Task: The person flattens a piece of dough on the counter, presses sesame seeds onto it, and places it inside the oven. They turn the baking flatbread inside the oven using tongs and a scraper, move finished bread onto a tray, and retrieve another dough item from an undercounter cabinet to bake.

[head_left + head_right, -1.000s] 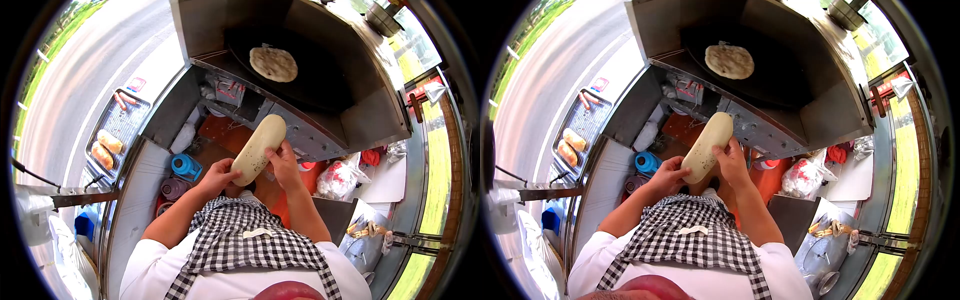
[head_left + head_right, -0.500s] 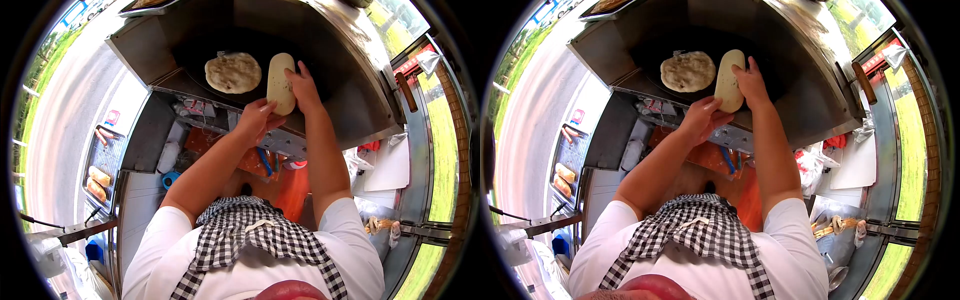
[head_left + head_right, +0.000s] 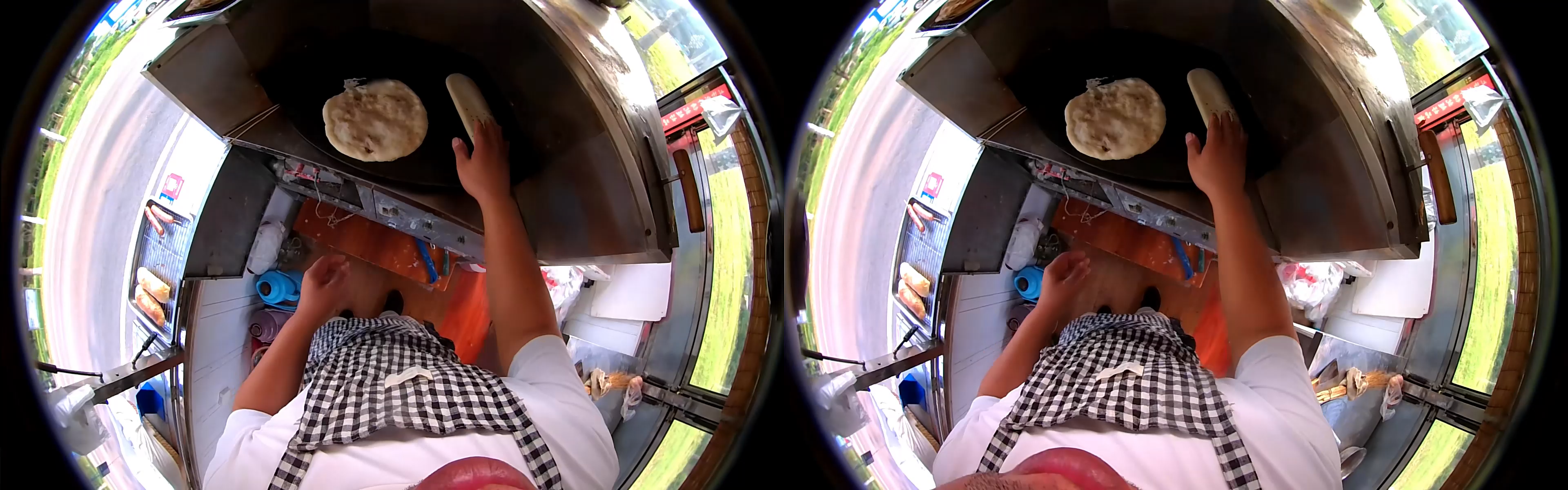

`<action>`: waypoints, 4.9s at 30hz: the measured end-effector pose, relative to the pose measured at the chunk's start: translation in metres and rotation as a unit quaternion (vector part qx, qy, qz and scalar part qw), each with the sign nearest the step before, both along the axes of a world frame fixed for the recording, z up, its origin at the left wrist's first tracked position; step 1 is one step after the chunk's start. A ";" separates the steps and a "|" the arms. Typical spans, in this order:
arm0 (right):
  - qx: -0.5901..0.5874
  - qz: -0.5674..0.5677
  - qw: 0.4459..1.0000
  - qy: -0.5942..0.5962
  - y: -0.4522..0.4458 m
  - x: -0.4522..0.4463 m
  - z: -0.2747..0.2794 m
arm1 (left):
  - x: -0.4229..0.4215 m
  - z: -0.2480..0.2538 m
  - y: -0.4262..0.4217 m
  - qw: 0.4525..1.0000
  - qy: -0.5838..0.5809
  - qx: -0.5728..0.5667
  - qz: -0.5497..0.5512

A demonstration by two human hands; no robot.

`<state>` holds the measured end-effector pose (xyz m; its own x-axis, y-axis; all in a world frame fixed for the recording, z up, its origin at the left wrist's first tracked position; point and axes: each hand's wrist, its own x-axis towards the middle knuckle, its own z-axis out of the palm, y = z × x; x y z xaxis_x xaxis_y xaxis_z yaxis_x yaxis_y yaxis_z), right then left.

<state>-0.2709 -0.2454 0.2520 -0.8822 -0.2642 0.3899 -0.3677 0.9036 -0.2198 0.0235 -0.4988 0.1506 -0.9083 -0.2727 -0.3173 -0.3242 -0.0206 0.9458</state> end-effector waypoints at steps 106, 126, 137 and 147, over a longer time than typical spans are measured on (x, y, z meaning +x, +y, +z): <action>-0.213 0.183 0.773 -0.569 -0.161 0.320 -0.079 | 0.229 -0.128 -0.242 0.941 -0.277 -0.163 -0.103; -0.234 0.047 0.798 -0.554 0.020 0.403 -0.095 | 0.278 -0.115 -0.123 0.939 -0.257 -0.202 -0.104; -0.191 0.032 0.838 -0.510 -0.057 0.419 -0.067 | 0.274 -0.160 -0.189 0.954 -0.190 -0.222 -0.073; -0.269 -0.109 0.820 -0.492 -0.075 0.467 -0.058 | 0.293 -0.224 -0.270 0.899 -0.291 -0.226 -0.235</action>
